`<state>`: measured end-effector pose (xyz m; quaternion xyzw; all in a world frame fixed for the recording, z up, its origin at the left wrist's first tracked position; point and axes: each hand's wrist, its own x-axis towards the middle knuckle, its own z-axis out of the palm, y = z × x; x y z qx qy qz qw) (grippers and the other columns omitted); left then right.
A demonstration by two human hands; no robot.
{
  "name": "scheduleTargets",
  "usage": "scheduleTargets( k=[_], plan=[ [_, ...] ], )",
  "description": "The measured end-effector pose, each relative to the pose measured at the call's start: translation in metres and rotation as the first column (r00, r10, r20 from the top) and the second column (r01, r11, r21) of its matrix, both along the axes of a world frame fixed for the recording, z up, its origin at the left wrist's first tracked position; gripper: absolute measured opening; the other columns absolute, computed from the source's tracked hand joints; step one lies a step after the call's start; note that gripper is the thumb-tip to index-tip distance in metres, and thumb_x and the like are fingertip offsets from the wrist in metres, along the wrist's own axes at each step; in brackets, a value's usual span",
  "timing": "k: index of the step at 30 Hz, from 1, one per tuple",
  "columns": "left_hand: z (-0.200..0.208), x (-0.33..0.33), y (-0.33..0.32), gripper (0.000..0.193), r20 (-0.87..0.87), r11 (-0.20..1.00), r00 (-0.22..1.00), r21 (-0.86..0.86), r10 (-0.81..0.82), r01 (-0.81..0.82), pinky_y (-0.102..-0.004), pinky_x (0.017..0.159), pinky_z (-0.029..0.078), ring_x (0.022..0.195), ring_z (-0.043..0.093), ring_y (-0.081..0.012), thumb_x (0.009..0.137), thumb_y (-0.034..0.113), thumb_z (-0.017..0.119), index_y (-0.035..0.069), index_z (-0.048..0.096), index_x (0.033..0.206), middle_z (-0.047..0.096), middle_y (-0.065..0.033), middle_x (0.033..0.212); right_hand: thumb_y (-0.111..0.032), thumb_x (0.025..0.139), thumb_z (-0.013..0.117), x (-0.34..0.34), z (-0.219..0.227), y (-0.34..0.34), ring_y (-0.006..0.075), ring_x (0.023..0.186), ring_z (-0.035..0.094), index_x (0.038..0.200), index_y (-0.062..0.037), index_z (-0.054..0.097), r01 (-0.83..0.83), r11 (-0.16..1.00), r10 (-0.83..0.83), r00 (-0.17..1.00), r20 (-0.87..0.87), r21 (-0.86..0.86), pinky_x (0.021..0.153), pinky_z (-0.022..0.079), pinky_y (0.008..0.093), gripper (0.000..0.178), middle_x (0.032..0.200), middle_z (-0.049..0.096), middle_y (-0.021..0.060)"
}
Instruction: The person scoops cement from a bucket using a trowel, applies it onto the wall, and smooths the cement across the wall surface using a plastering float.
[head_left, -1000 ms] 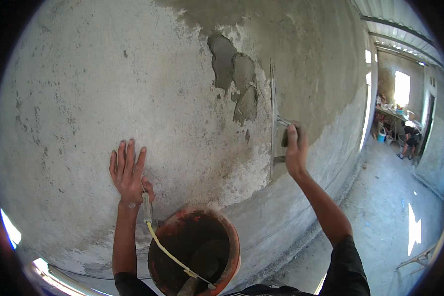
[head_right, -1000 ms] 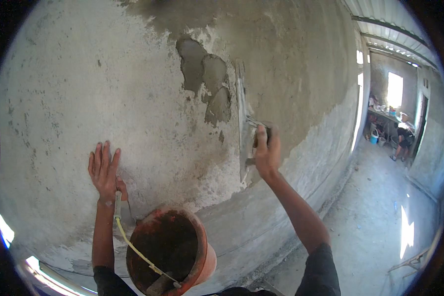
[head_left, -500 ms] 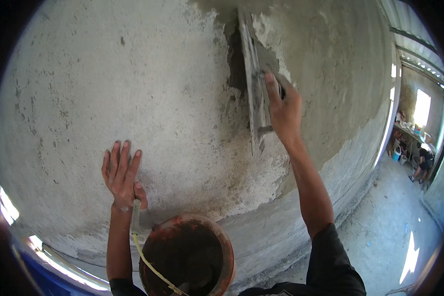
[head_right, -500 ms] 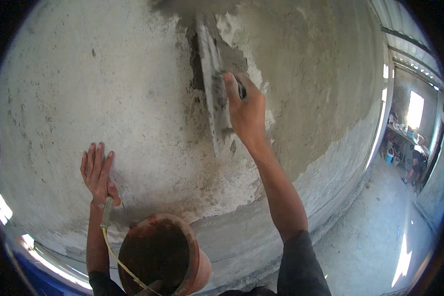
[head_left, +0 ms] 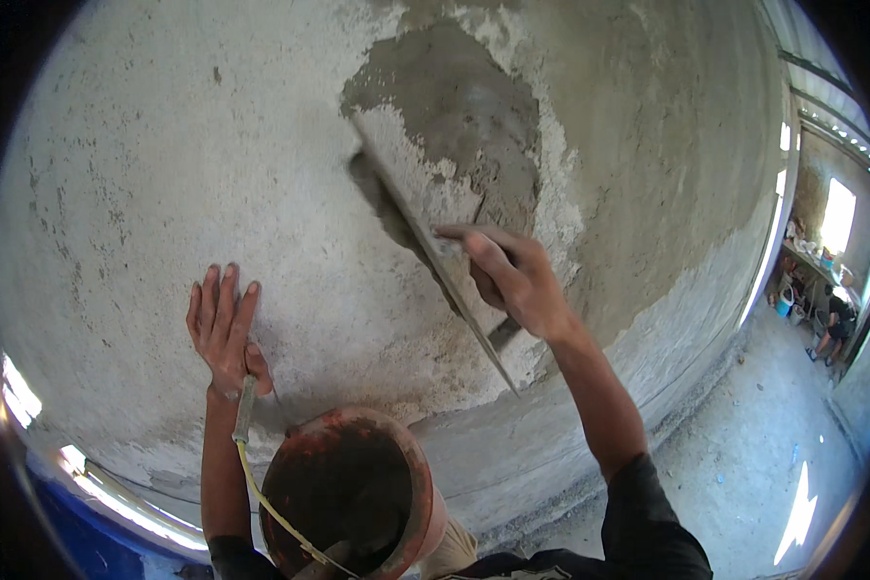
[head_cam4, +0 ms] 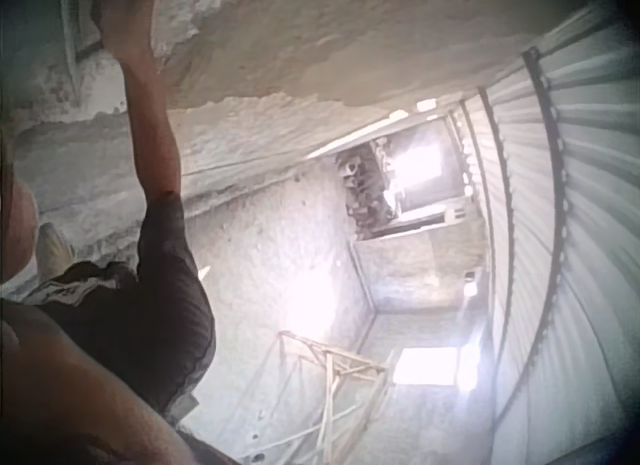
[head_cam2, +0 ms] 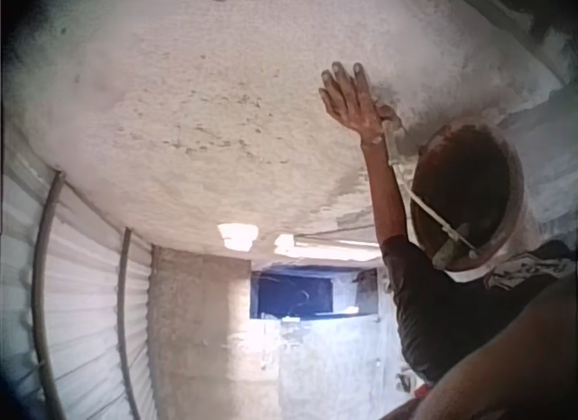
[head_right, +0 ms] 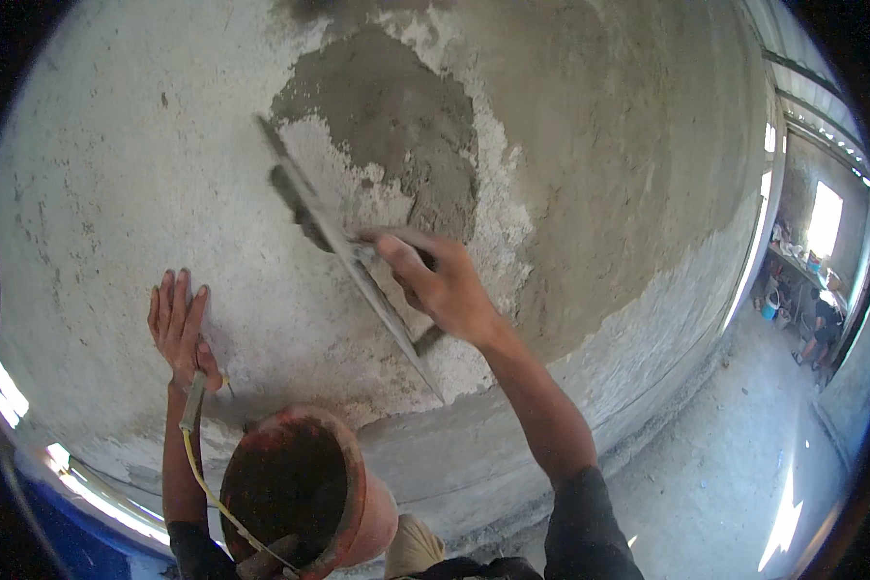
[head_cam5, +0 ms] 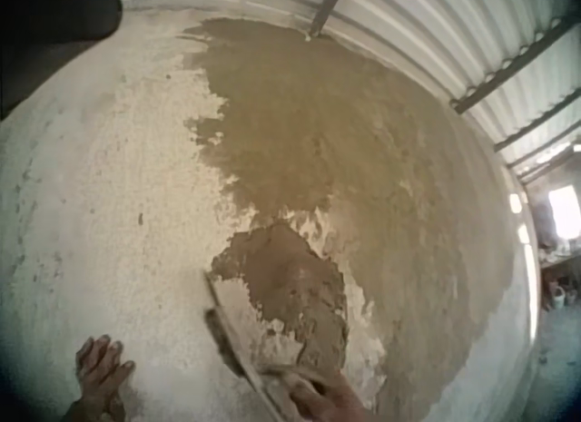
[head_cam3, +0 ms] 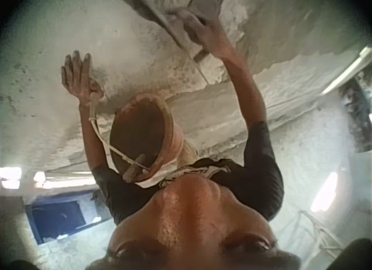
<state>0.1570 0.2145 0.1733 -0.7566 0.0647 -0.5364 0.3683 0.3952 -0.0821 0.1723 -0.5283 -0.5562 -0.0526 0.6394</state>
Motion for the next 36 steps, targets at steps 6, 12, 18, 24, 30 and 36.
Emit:
scheduleTargets(
  k=[6, 12, 18, 24, 30, 36],
  plan=[
    [-0.001, -0.004, 0.0, 0.053, 0.004, 1.0, 1.0, -0.006, 0.016, -0.016, -0.0525, 0.113, 0.021, 0.137, 0.037, -0.0388, 0.093, 0.025, 0.027, -0.002, 0.057, 0.127, 0.049, -0.0214, 0.139, -0.04, 0.099, 0.051, 0.017, 0.033, -0.036, 0.0063, 0.047, 0.041, 0.115, -0.0059, 0.067, 0.45, 0.855, -0.4, 0.889, -0.223, 0.258, 0.046, 0.036, 0.0247, 0.041, 0.057, 0.051, -0.0037],
    [0.0, 0.0, -0.008, 0.054, 0.025, 0.999, 1.0, -0.035, 0.005, -0.004, -0.0501, 0.113, 0.023, 0.133, 0.042, -0.0381, 0.092, 0.026, 0.024, 0.001, 0.061, 0.124, 0.053, -0.0204, 0.135, -0.026, 0.094, 0.061, 0.036, 0.065, 0.004, 0.0329, 0.071, 0.068, 0.109, -0.0024, 0.064, 0.775, 0.544, -0.819, 0.574, -0.001, 0.321, 0.066, 0.052, 0.0376, 0.028, 0.088, 0.069, 0.0198],
    [0.0, 0.004, -0.008, 0.053, 0.004, 0.999, 1.0, -0.025, -0.019, 0.019, -0.0522, 0.113, 0.021, 0.136, 0.038, -0.039, 0.095, 0.028, 0.026, 0.0, 0.058, 0.127, 0.05, -0.0199, 0.139, -0.022, 0.091, 0.063, -0.015, 0.044, 0.041, 0.0352, 0.086, 0.068, 0.11, -0.0034, 0.063, 0.504, 0.774, -0.608, 0.761, 0.227, 0.384, 0.075, 0.054, 0.0398, 0.027, 0.101, 0.068, 0.0202],
    [0.0, -0.001, -0.006, 0.053, 0.009, 0.999, 1.0, -0.049, 0.003, -0.002, -0.0527, 0.112, 0.023, 0.135, 0.039, -0.0381, 0.095, 0.026, 0.025, 0.001, 0.058, 0.127, 0.051, -0.0196, 0.138, -0.026, 0.094, 0.061, -0.014, 0.008, 0.021, 0.0264, 0.094, 0.067, 0.116, -0.0071, 0.064, 0.351, 0.861, -0.421, 0.897, 0.13, 0.367, 0.084, 0.052, 0.0344, 0.029, 0.105, 0.069, 0.0139],
    [-0.002, 0.003, -0.014, 0.052, 0.032, 0.996, 0.999, -0.082, -0.04, 0.042, -0.052, 0.111, 0.024, 0.133, 0.042, -0.0384, 0.091, 0.022, 0.028, 0.003, 0.058, 0.128, 0.052, -0.0204, 0.137, -0.036, 0.098, 0.054, 0.048, 0.041, -0.031, 0.0085, 0.059, 0.045, 0.111, -0.0036, 0.066, 0.488, 0.833, -0.399, 0.857, -0.327, 0.26, 0.055, 0.04, 0.0271, 0.037, 0.068, 0.052, -0.0036],
    [-0.001, 0.002, -0.005, 0.051, 0.036, 0.996, 0.997, -0.055, -0.068, 0.07, -0.0514, 0.111, 0.025, 0.132, 0.044, -0.0371, 0.091, 0.023, 0.028, 0.003, 0.06, 0.125, 0.054, -0.0199, 0.135, -0.035, 0.098, 0.055, 0.026, 0.082, 0.008, 0.0105, 0.06, 0.052, 0.111, -0.0034, 0.067, 0.495, 0.831, -0.47, 0.869, -0.155, 0.252, 0.057, 0.043, 0.0281, 0.036, 0.068, 0.058, 0.0009]
  ],
)
